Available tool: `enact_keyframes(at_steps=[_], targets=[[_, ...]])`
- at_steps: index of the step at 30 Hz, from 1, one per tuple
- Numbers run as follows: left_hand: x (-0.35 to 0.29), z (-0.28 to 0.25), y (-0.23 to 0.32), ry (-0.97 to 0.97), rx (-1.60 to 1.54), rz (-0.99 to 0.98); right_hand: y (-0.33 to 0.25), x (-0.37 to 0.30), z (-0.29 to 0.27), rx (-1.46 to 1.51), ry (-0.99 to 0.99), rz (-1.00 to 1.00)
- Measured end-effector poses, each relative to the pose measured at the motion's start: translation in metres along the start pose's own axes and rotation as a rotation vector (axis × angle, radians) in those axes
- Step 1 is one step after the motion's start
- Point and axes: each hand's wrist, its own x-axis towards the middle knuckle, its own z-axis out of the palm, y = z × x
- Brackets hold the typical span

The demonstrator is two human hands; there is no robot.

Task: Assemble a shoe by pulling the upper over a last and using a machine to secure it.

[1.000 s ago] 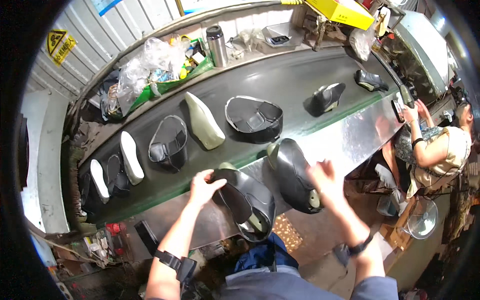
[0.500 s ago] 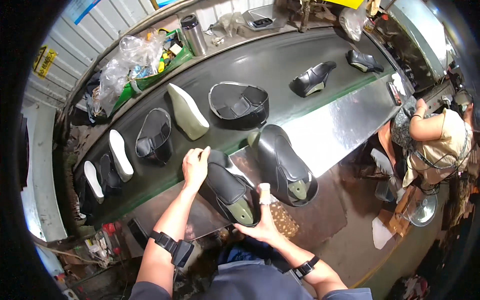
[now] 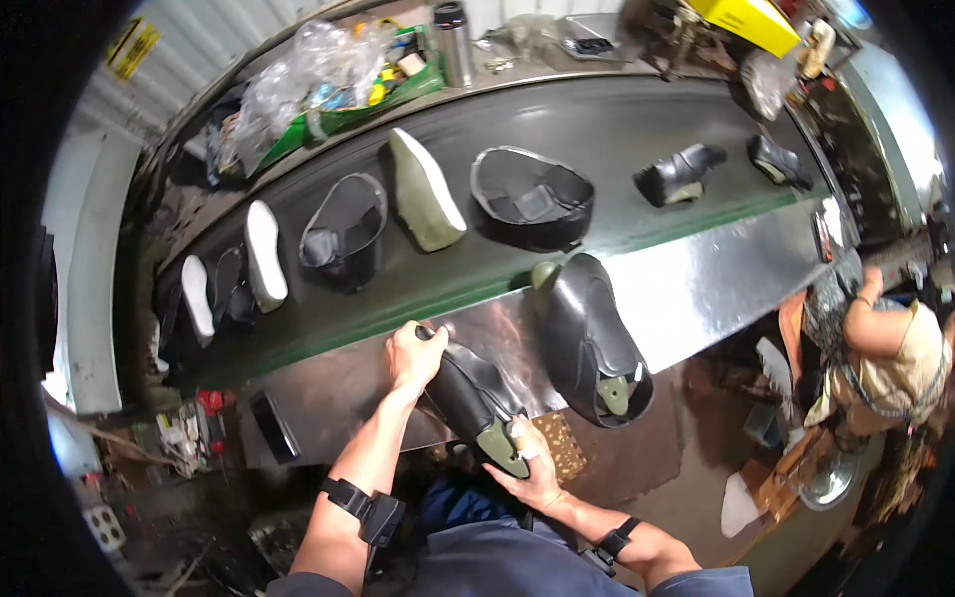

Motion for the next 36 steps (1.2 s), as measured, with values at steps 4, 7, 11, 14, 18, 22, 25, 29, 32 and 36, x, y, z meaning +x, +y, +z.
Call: enact_keyframes(at_steps=[4,7,11,14,18,22,25,29,32,36], targets=[[-0.003,-0.056,-0.018,0.020,-0.219,-0.090,-0.046,0.026,-0.011,0.387,-0.138,0.221],[-0.023,-0.118,-0.024,0.070,-0.372,-0.033,-0.045,0.075,-0.011,0.487,-0.418,0.422],[-0.097,-0.211,-0.078,0.288,-0.392,-0.030,-0.125,0.124,0.059,0.699,-0.798,0.904],[-0.153,-0.267,-0.114,0.491,-0.410,-0.102,-0.202,0.112,0.078,0.710,-0.788,0.568],[-0.256,-0.322,-0.188,0.759,-0.390,-0.282,-0.250,0.042,0.148,0.825,-0.858,0.366],[-0.393,-0.371,-0.290,1.102,-0.786,-0.358,-0.357,-0.034,0.202,0.885,-1.173,0.378],[-0.512,-0.400,-0.383,1.869,0.084,-0.523,-0.420,-0.097,0.232,1.017,-1.332,0.576],[-0.597,-0.409,-0.479,1.804,-0.046,-0.836,-0.483,-0.170,0.268,1.022,-1.423,0.583],[-0.616,-0.403,-0.493,1.717,-0.108,-0.694,-0.514,-0.195,0.284,0.955,-1.398,0.598],[-0.677,-0.340,-0.482,1.507,-0.234,-0.368,-0.553,-0.221,0.298,1.013,-1.415,0.656]])
